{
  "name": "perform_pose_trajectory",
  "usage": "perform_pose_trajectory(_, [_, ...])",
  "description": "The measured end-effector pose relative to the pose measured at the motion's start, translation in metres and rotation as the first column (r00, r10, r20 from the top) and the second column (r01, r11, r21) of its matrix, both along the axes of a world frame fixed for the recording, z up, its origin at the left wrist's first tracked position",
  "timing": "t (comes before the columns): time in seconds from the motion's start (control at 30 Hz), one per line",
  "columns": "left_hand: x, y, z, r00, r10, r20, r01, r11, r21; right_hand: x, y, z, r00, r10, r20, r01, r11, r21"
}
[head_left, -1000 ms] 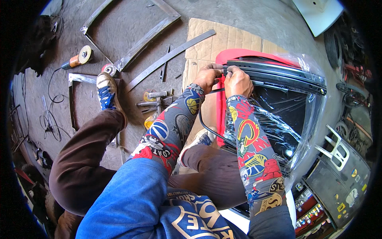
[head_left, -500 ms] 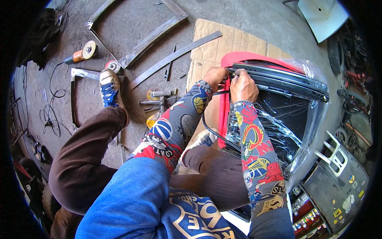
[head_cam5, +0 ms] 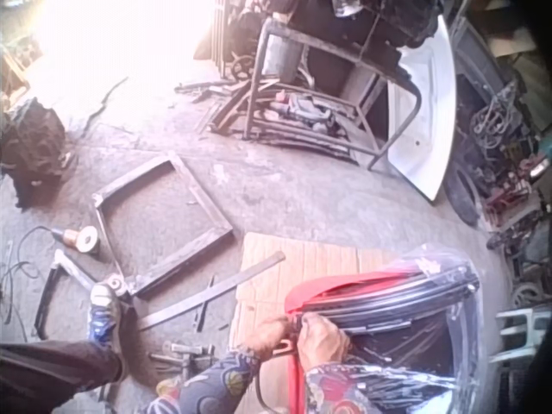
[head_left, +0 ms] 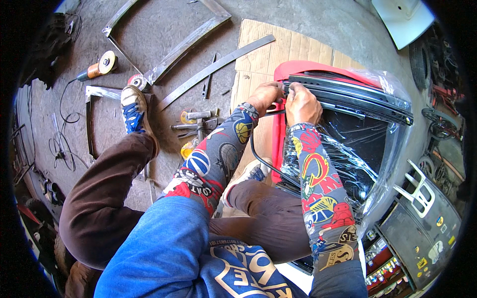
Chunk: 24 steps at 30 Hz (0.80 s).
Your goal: The person sits on the floor and assembles a windshield frame by hand. They fit a black rubber seal into the frame, then place a metal frame over the glass, aligning and pressing the edges to secure the components.
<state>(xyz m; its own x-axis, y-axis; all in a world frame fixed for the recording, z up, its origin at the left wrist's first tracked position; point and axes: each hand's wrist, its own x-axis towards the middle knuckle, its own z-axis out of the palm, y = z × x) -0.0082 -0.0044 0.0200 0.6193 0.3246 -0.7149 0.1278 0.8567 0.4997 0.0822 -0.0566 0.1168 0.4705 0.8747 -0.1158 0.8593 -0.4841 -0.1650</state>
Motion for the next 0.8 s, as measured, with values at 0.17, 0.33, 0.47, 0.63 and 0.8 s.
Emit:
perform_pose_trajectory(0.17, [-0.003, 0.0, -0.009, 0.994, -0.02, 0.108, 0.017, 0.999, 0.03, -0.001, 0.0, -0.006, 1.0, -0.008, -0.006, 0.007, 0.999, -0.045])
perform_pose_trajectory(0.33, [-0.005, 0.002, -0.002, 0.995, -0.007, 0.099, 0.0, 0.997, 0.071, -0.005, -0.004, -0.016, 0.997, 0.0, -0.077, -0.004, 0.999, -0.045])
perform_pose_trajectory(0.47, [0.003, 0.022, 0.006, 0.97, -0.18, -0.164, 0.217, 0.943, 0.253, 0.008, 0.008, 0.01, 0.963, -0.084, -0.256, 0.106, 0.991, 0.076])
perform_pose_trajectory(0.63, [0.002, 0.016, 0.017, 0.983, -0.117, -0.14, 0.139, 0.977, 0.161, 0.032, 0.01, 0.128, 0.795, -0.097, -0.599, 0.063, 0.995, -0.078])
perform_pose_trajectory(0.8, [0.008, 0.008, 0.026, 0.989, -0.054, -0.138, 0.082, 0.975, 0.206, 0.004, -0.029, 0.19, 0.653, -0.113, -0.749, 0.412, 0.883, 0.225])
